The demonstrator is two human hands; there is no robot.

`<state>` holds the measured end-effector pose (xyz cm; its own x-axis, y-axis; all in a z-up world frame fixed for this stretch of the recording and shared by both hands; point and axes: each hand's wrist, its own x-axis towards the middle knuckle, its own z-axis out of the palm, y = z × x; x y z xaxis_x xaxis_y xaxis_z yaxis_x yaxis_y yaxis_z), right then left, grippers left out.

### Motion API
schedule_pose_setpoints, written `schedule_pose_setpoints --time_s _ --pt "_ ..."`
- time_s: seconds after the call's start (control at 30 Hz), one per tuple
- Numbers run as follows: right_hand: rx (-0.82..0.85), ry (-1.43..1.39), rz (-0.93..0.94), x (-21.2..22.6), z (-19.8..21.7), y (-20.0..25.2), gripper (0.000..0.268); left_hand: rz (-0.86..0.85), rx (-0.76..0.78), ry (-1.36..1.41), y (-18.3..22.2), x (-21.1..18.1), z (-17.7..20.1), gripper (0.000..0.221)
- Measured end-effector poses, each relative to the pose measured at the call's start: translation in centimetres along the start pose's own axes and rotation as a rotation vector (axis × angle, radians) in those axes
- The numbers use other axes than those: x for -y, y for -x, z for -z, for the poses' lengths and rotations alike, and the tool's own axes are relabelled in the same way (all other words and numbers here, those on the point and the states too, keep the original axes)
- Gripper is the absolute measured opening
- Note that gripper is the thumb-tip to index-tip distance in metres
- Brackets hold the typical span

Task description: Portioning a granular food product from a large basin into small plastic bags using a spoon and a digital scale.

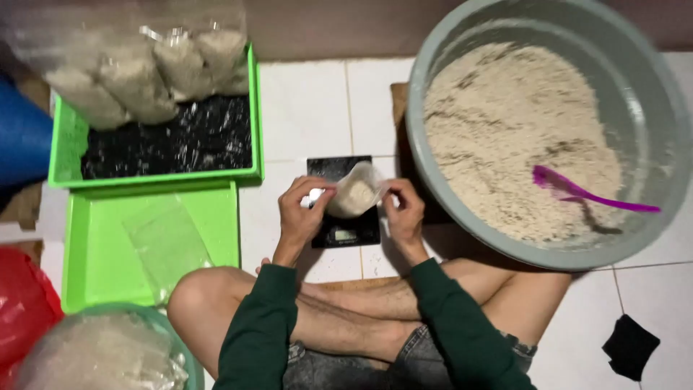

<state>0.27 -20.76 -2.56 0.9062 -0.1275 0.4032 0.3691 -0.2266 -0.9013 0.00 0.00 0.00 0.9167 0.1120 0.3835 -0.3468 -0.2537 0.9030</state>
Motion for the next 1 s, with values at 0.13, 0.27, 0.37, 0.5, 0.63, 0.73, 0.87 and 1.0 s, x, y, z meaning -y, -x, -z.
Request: schedule_pose_setpoints --time_s 0.13,0.27,0.37,0.5,0.63,0.73,0.87,1.0 --pt "-0.049 0.094 0.052 3.5 0.0 0.5 0.008 0.045 -0.050 0.031 -0.4 -0.6 -0.6 0.014" --pt "-0.153 0.084 0.171 7.5 1.5 -0.4 0.005 -0.029 -0.078 0.113 -2.2 -4.3 -1.5 0.007" --pt "-0.245 0.104 0.310 9.8 3.9 -2.4 0.011 -0.131 -0.081 0.194 -4.6 -8.5 -2.9 0.005" --pt "-0.359 0.108 0.456 11.5 8.8 -5.6 0.016 -0.254 -0.017 0.285 -7.8 -14.8 -6.1 0.005" --pt "-0.378 0.225 0.570 15.4 13.2 -7.1 0.020 -0.324 0.031 0.358 -8.6 -19.5 -8.9 0.006" --pt "-0.352 0.229 0.553 14.4 15.8 -7.3 0.015 -0.284 0.111 0.414 -8.4 -19.6 -11.7 0.012" --pt "-0.357 0.315 0.450 11.9 17.8 -6.8 0.006 -0.293 0.178 0.374 -8.9 -16.3 -15.1 0.011" --pt "-0.266 0.388 0.371 11.7 19.1 -6.8 0.005 -0.323 0.278 0.243 -9.1 -14.4 -17.6 0.017"
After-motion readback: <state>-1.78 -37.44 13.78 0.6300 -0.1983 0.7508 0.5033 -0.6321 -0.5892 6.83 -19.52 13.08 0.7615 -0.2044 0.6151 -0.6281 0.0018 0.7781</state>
